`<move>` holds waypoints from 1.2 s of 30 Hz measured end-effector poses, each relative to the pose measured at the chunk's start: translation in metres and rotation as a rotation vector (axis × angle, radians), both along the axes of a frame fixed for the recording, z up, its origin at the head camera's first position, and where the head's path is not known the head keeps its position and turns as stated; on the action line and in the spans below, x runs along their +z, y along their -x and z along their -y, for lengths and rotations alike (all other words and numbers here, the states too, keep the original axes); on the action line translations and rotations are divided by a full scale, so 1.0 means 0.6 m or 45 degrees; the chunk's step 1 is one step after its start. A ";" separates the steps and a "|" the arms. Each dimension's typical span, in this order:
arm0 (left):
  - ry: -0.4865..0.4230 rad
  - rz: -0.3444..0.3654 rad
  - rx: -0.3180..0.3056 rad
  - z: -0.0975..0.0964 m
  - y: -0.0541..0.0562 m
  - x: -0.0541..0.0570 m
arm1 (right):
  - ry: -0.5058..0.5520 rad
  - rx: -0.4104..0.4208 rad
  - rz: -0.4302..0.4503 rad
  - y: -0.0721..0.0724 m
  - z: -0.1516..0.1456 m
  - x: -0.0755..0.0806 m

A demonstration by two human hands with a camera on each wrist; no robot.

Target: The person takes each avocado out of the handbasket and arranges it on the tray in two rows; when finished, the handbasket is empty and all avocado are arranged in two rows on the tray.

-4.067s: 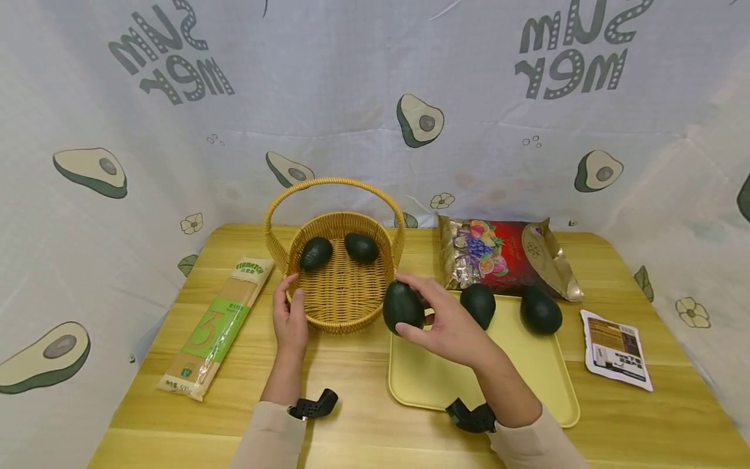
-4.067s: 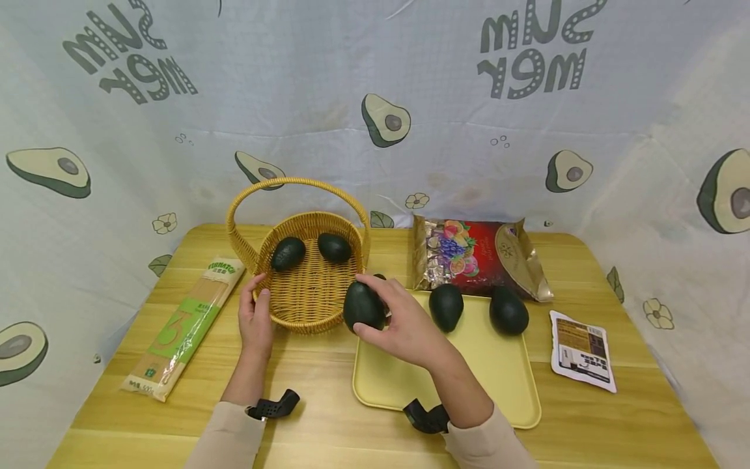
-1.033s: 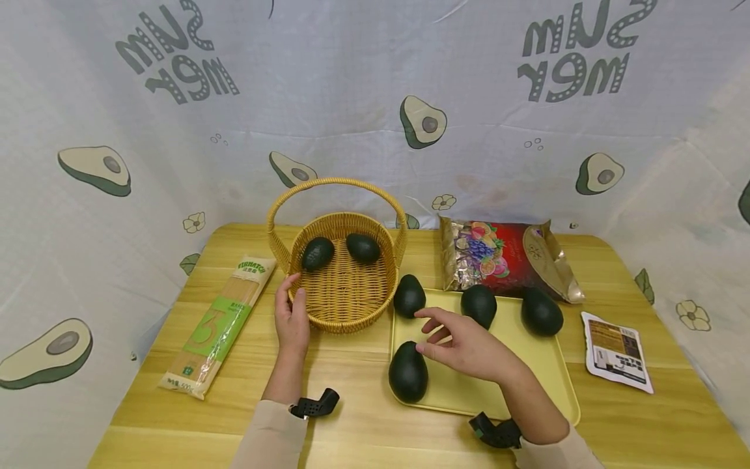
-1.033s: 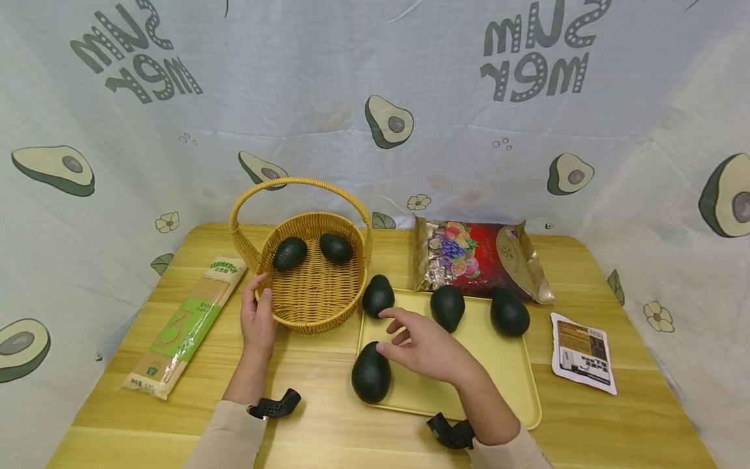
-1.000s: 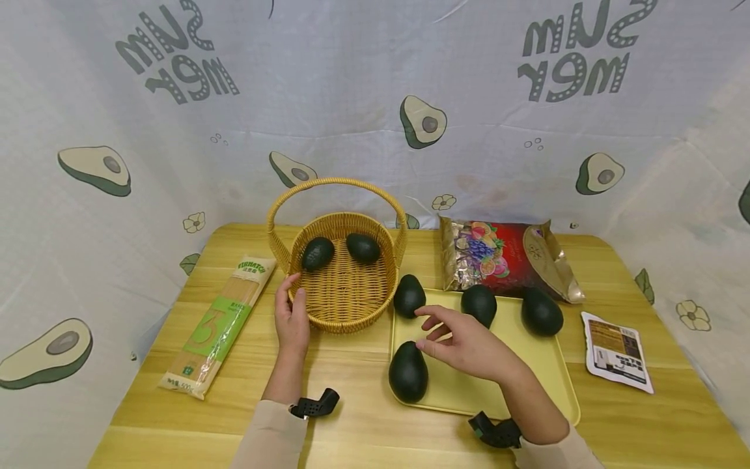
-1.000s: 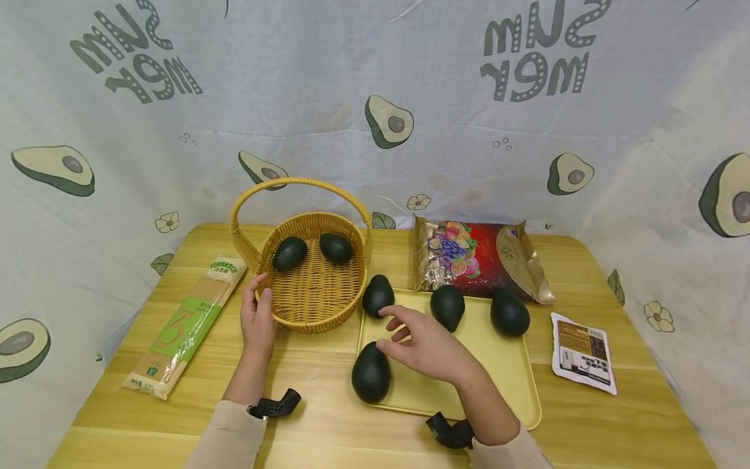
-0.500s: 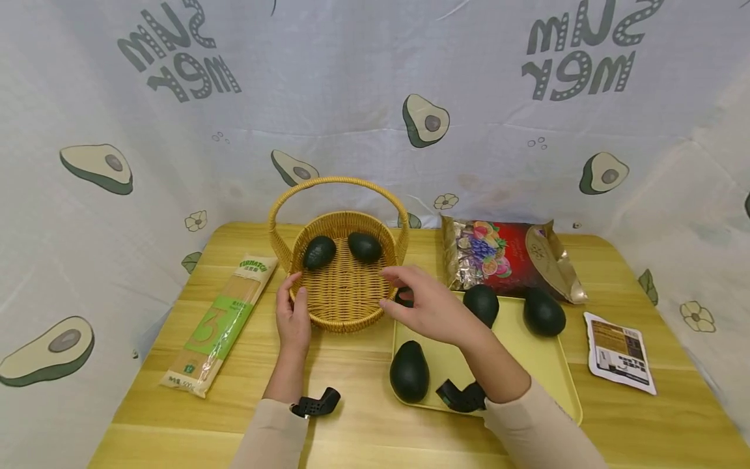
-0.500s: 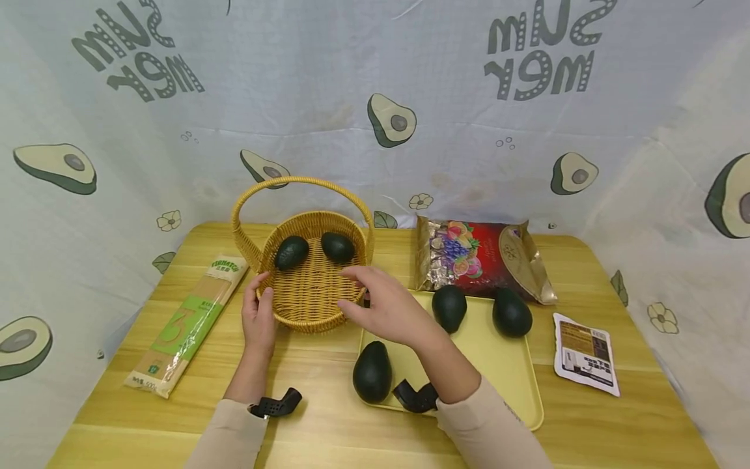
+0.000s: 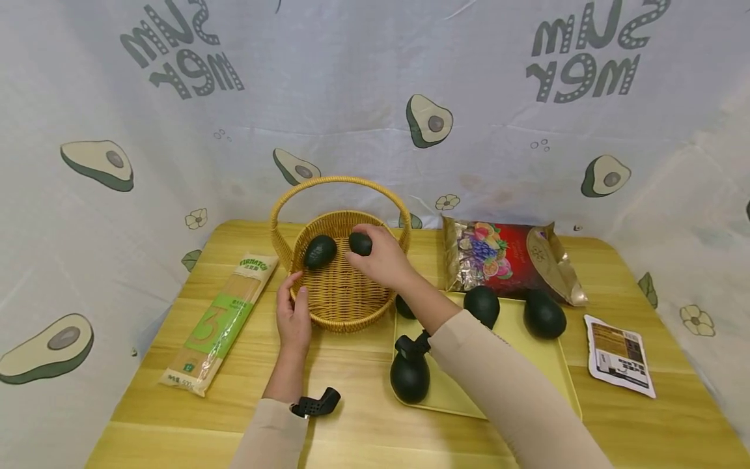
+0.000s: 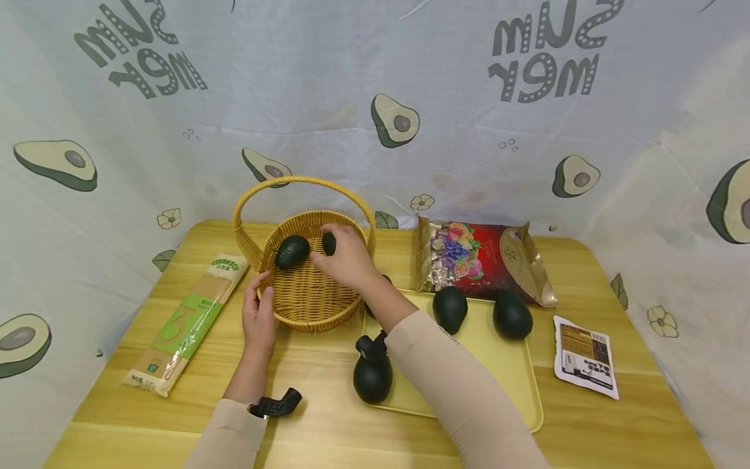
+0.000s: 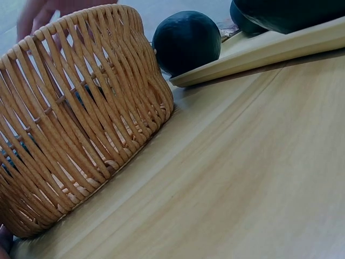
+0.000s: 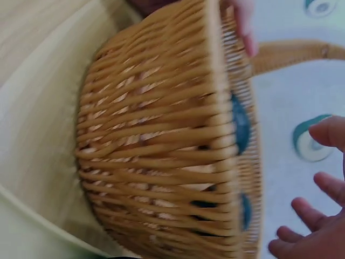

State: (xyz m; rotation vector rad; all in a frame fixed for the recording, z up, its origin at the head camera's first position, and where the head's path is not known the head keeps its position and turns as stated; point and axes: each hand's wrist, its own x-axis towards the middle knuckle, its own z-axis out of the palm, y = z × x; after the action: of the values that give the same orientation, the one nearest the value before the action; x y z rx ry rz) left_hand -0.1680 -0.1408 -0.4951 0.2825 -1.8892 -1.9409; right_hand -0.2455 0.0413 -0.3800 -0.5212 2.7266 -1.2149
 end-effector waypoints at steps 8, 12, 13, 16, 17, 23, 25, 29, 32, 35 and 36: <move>-0.017 0.000 -0.008 0.000 0.002 0.000 | -0.049 -0.065 0.050 0.037 0.016 -0.023; -0.004 -0.004 -0.008 0.001 0.003 0.000 | -0.058 -0.086 0.101 0.052 0.021 -0.028; -0.001 -0.002 -0.009 0.001 0.003 0.000 | -0.061 -0.092 0.116 0.055 0.021 -0.029; 0.004 0.007 -0.008 0.001 0.002 -0.002 | -0.059 -0.107 0.170 0.063 0.023 -0.033; 0.003 0.008 -0.006 0.001 0.002 -0.002 | -0.055 -0.107 0.194 0.064 0.023 -0.034; -0.006 -0.005 -0.008 0.002 0.002 -0.003 | -0.075 -0.088 0.274 0.065 0.028 -0.044; -0.003 -0.011 -0.008 0.002 0.002 -0.003 | -0.116 -0.081 0.282 0.064 0.028 -0.048; 0.011 -0.007 -0.004 0.002 0.001 -0.002 | -0.199 -0.031 0.308 0.060 0.027 -0.056; 0.020 -0.004 -0.003 0.002 0.001 -0.002 | -0.252 0.033 0.315 0.059 0.027 -0.061; 0.023 -0.007 -0.002 0.001 0.000 -0.002 | -0.286 0.082 0.307 0.056 0.027 -0.063; 0.022 -0.008 -0.002 0.001 0.000 -0.002 | -0.292 0.091 0.301 0.056 0.027 -0.063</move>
State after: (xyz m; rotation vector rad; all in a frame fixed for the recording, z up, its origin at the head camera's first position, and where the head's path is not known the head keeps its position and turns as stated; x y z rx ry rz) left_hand -0.1681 -0.1413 -0.4964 0.2697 -1.9020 -1.9234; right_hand -0.2788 0.0250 -0.4178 -0.4147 2.5756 -0.8697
